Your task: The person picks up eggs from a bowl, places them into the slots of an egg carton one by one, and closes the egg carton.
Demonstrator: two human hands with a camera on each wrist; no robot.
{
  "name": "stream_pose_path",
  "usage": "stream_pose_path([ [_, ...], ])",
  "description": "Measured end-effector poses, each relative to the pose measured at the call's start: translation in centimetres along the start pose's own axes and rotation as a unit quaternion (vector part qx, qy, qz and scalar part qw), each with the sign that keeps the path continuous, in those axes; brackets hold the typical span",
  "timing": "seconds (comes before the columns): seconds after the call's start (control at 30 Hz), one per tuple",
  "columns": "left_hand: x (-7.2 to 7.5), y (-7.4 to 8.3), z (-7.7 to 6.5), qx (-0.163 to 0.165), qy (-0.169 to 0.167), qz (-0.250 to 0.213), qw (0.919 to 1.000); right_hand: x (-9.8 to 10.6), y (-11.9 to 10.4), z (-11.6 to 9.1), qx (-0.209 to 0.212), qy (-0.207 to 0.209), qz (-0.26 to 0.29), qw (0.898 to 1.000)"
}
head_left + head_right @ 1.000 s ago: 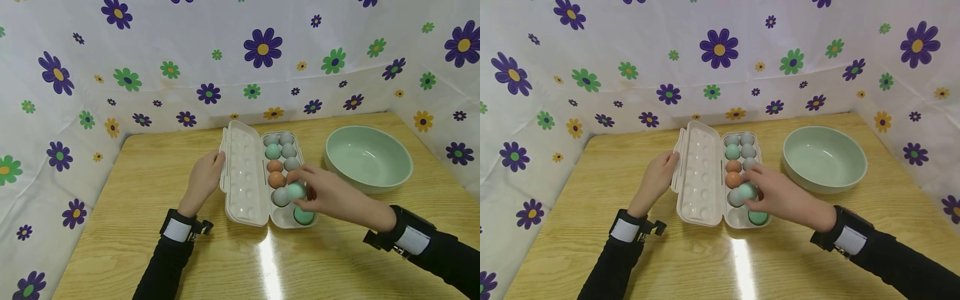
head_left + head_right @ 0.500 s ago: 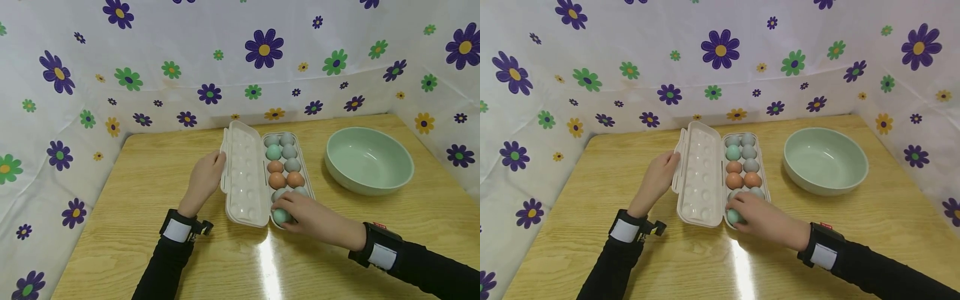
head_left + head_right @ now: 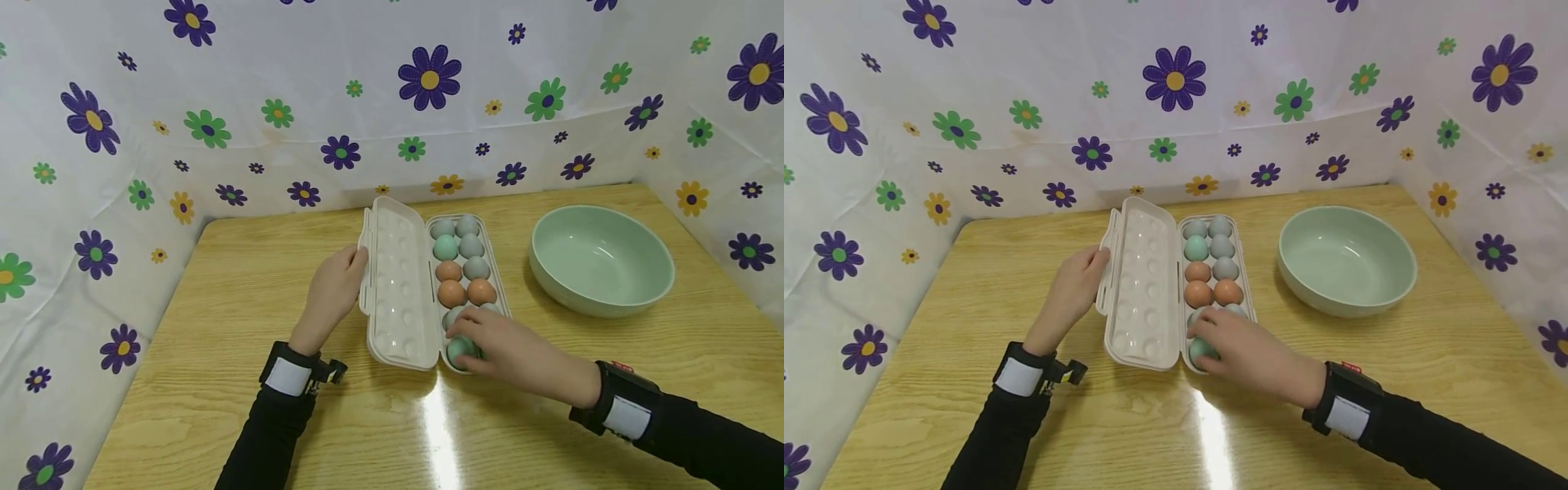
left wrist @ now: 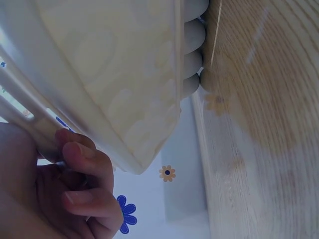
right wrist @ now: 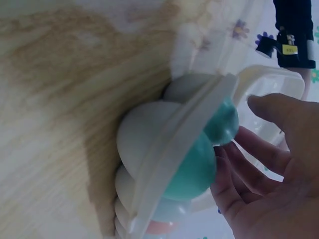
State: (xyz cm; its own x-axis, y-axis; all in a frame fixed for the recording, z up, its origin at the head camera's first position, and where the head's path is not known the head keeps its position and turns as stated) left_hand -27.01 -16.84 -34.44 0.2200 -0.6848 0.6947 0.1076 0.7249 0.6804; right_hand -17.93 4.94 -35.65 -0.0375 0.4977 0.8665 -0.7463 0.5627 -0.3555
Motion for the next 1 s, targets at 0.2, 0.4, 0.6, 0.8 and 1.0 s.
stream_pose_path([
  [0.2,-0.6,-0.2,-0.1,0.012,-0.020,-0.018,0.9996,1.5,0.8,0.4,-0.006,0.053,-0.015,0.998],
  [0.4,-0.3,-0.5,-0.2,0.020,-0.034,0.002,0.9992,2.9,4.5,-0.1,-0.180,0.036,-0.088,0.979],
  [0.6,0.1,1.3,-0.3,0.014,-0.028,-0.086,0.9958,2.7,7.7,-1.8,-0.302,-0.018,-0.043,0.952],
  [0.8,-0.2,4.3,-0.6,-0.026,-0.013,-0.089,0.9956,3.2,9.2,-2.0,-0.326,0.001,0.069,0.943],
  [1.0,-1.4,6.6,-1.2,-0.081,0.002,-0.027,0.9963,2.7,10.2,-2.0,-0.366,-0.005,0.171,0.915],
])
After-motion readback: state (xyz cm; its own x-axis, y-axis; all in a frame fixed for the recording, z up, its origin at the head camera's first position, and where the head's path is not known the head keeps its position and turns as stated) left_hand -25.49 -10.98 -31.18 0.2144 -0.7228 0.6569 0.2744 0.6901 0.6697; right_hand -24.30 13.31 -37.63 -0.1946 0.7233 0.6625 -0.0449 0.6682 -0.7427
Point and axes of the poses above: each hand's wrist, its own z-axis towards the middle knuckle, its own x-axis out of the back of the hand, y = z × x, the point moved 7 cm from there along z, towards the middle knuckle, and after that the axes turned 9 degrees about y, right-handed, at the moved point
